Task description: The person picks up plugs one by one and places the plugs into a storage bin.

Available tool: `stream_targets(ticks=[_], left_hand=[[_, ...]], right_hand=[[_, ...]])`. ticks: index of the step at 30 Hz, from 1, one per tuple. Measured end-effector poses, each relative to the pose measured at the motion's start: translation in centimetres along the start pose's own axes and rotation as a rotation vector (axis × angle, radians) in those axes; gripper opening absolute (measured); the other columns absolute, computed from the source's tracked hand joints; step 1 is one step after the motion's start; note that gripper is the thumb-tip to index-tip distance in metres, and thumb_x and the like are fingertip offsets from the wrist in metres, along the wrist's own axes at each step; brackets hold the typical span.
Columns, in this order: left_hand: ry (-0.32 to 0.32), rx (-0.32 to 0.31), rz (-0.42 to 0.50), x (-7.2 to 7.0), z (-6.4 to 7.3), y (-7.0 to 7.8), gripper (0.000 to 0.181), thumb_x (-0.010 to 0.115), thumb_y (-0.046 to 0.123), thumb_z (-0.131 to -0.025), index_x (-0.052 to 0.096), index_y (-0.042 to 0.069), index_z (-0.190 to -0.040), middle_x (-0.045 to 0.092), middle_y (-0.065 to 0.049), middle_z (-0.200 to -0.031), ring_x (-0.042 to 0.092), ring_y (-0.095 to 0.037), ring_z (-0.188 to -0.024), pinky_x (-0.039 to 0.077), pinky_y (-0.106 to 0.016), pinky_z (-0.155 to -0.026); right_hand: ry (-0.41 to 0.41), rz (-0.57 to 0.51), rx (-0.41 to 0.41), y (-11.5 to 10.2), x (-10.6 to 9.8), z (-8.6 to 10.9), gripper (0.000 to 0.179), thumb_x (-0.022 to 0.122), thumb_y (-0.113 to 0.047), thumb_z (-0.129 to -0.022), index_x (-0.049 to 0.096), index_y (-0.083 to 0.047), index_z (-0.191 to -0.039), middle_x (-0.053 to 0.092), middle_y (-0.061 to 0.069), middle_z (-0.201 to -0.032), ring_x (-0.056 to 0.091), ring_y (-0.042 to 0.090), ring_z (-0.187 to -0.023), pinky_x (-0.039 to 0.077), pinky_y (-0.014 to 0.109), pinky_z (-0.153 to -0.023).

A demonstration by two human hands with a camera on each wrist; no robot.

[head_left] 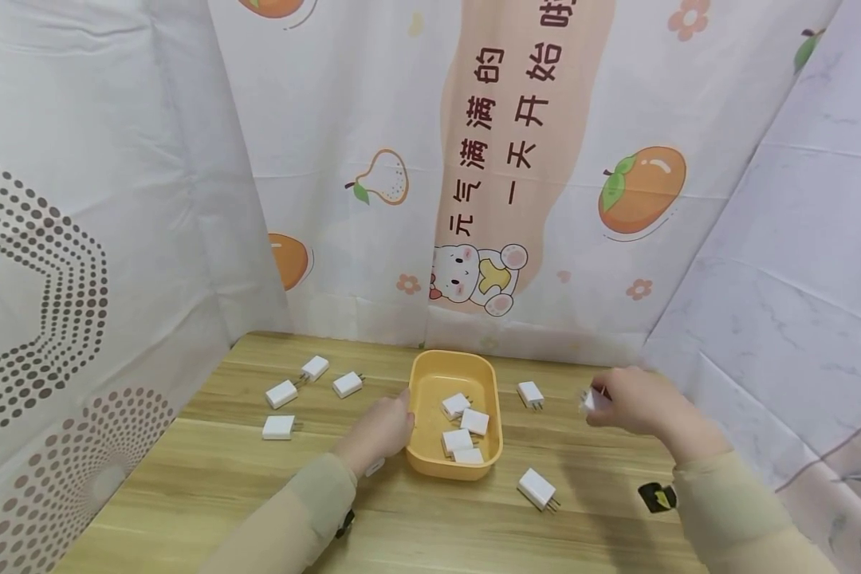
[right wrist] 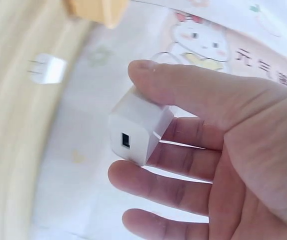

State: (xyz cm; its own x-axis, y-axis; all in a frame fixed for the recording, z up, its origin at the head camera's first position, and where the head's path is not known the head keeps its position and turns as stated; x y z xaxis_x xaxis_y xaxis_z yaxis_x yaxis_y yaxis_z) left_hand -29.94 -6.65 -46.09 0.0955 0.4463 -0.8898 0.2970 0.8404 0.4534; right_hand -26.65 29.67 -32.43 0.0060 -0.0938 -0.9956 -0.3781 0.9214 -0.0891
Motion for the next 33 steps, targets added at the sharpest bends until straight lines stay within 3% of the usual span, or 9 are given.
stream_targets(ticks=[6,15,27,33], left_hand=[[-0.012,-0.021,0.022,-0.1,0.1,0.1,0.056,0.053,0.017,-0.105,0.037,-0.009,-0.152,0.066,-0.024,-0.12,0.058,-0.015,-0.067,0.051,-0.03,-0.062],[-0.015,-0.018,0.038,-0.1,0.2,0.3,0.056,0.054,0.015,-0.105,0.035,-0.01,-0.152,0.068,-0.022,-0.111,0.055,-0.013,-0.059,0.048,-0.028,-0.053],[-0.003,-0.004,0.014,-0.3,0.2,0.2,0.055,0.055,0.016,-0.105,0.039,-0.011,-0.149,0.065,-0.027,-0.124,0.063,-0.02,-0.083,0.055,-0.037,-0.076],[-0.005,0.0,0.01,-0.3,0.2,0.3,0.055,0.055,0.016,-0.105,0.039,-0.011,-0.149,0.065,-0.027,-0.124,0.064,-0.02,-0.083,0.056,-0.037,-0.077]], right_hand=[[0.001,-0.042,-0.008,-1.6,-2.3,-0.6,0.027,0.084,-0.03,-0.079,0.06,-0.02,-0.076,0.048,-0.005,-0.067,0.044,0.013,-0.062,0.035,0.033,-0.056],[-0.042,-0.009,0.021,-2.2,-1.9,-0.9,0.025,0.084,-0.034,-0.08,0.065,-0.02,-0.085,0.054,-0.006,-0.072,0.048,0.014,-0.065,0.038,0.034,-0.058],[-0.032,-0.027,-0.013,-3.2,-1.4,-2.7,0.027,0.084,-0.032,-0.08,0.06,-0.02,-0.078,0.053,-0.005,-0.071,0.049,0.015,-0.066,0.039,0.034,-0.059],[0.02,-0.027,-0.014,-3.9,-1.1,-4.3,0.026,0.087,-0.033,-0.078,0.071,-0.017,-0.09,0.06,-0.004,-0.08,0.053,0.016,-0.073,0.044,0.037,-0.064]])
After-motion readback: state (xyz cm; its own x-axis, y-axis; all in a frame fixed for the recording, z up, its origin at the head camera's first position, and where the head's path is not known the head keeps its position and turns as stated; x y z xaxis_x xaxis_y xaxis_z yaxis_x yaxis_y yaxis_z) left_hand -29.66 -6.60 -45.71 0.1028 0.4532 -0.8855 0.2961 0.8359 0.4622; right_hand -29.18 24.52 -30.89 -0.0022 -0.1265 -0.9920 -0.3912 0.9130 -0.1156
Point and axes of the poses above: each hand's wrist, its own z-axis away from the middle knuckle, its own x-axis out of the palm, y = z × x, the point moved 3 cm from there along -z, towards the middle knuckle
